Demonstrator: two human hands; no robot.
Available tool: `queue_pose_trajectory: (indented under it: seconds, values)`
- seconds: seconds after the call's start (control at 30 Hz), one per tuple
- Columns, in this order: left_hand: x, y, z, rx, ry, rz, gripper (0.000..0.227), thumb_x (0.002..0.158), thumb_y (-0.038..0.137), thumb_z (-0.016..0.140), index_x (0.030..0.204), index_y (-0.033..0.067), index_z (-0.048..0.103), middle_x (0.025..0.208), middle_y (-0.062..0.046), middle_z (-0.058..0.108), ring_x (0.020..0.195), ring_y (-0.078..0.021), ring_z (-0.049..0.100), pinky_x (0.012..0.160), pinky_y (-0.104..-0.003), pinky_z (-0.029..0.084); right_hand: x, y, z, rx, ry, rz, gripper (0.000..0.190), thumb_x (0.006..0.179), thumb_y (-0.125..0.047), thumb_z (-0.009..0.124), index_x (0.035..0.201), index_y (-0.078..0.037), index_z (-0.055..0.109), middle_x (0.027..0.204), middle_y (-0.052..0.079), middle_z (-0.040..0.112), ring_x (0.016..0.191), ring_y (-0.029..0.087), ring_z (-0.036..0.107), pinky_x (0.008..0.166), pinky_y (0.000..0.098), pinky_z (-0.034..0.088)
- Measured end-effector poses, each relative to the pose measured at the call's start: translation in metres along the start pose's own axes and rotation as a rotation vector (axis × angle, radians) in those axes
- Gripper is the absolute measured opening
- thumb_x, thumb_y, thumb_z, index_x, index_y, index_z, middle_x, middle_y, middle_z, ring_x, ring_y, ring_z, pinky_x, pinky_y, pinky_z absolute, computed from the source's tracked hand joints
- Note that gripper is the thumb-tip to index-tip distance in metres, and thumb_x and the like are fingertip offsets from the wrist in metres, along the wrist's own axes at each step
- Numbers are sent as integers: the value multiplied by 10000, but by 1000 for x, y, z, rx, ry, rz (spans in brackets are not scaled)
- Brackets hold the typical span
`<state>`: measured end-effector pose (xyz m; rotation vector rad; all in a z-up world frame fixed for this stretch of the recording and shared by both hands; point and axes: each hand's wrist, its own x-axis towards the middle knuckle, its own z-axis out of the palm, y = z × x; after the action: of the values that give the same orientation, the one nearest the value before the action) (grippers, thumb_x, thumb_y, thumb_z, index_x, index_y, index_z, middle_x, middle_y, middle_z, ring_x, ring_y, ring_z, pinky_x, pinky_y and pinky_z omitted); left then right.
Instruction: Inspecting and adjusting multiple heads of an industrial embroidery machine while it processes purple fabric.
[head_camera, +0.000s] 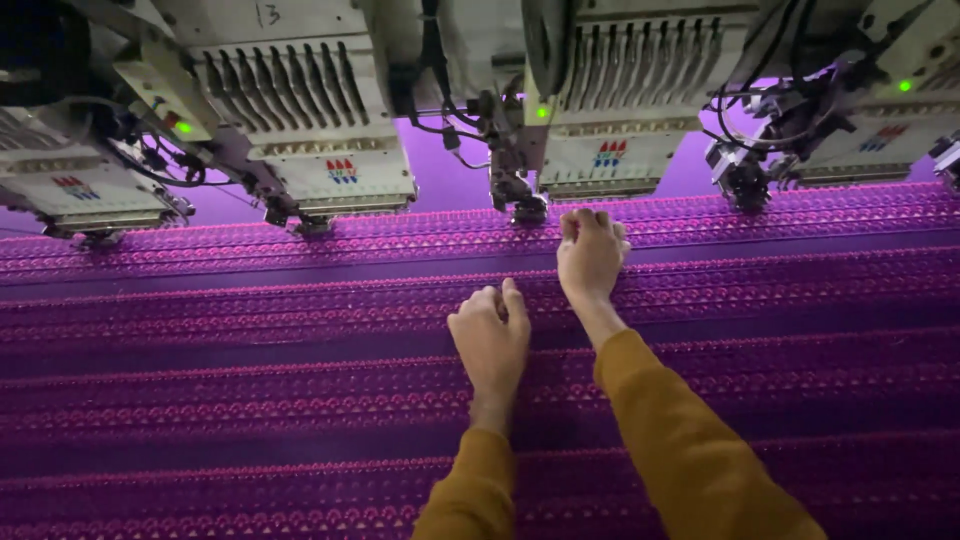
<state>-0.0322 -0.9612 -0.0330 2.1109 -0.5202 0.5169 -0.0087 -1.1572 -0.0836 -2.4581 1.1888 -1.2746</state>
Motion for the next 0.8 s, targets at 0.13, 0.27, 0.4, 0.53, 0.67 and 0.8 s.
queue_pose_trajectory:
  seconds: [0.13,0.27,0.4,0.53,0.67,0.8]
  values:
    - [-2,4,-7,-39,-59,-53,441,970,377,557,609,124,563,576,-106,599,650,-372,658,675,-495,459,-4,-5,-13,120,-29,-6,94,873,-187,720,853,-267,674,833,-34,653,912,296,667,812,492,495]
    - [-2,1,-2,-44,-59,-66,450,968,394,564,599,137,548,570,-97,584,653,-359,654,681,-485,451,0,20,5,315,-147,100,87,885,-231,703,861,-313,720,828,-61,739,909,269,721,808,463,521]
    - [-2,3,-6,-54,-65,-82,448,957,399,568,594,138,540,577,-100,583,673,-361,652,703,-483,446,10,-9,-48,449,-253,252,142,861,-238,651,866,-336,753,788,-50,737,900,249,723,866,447,523]
    - [-1,7,-8,-69,-74,-101,444,951,392,567,599,122,541,591,-114,587,681,-366,646,714,-479,440,30,-39,-85,856,-307,638,76,767,-197,723,843,-191,729,700,-10,616,648,110,559,612,275,448]
    - [0,6,-10,-69,-84,-122,438,958,389,556,611,121,543,601,-114,599,692,-361,650,719,-472,440,48,-50,-82,958,-310,877,171,674,-157,758,699,-107,596,533,-5,491,438,73,493,398,208,396]
    - [4,6,-14,-53,-84,-128,419,956,373,561,625,118,575,610,-133,618,689,-381,658,693,-500,440,37,-74,-103,1117,-308,806,200,767,-245,790,899,-114,719,759,6,636,580,58,524,492,190,388]
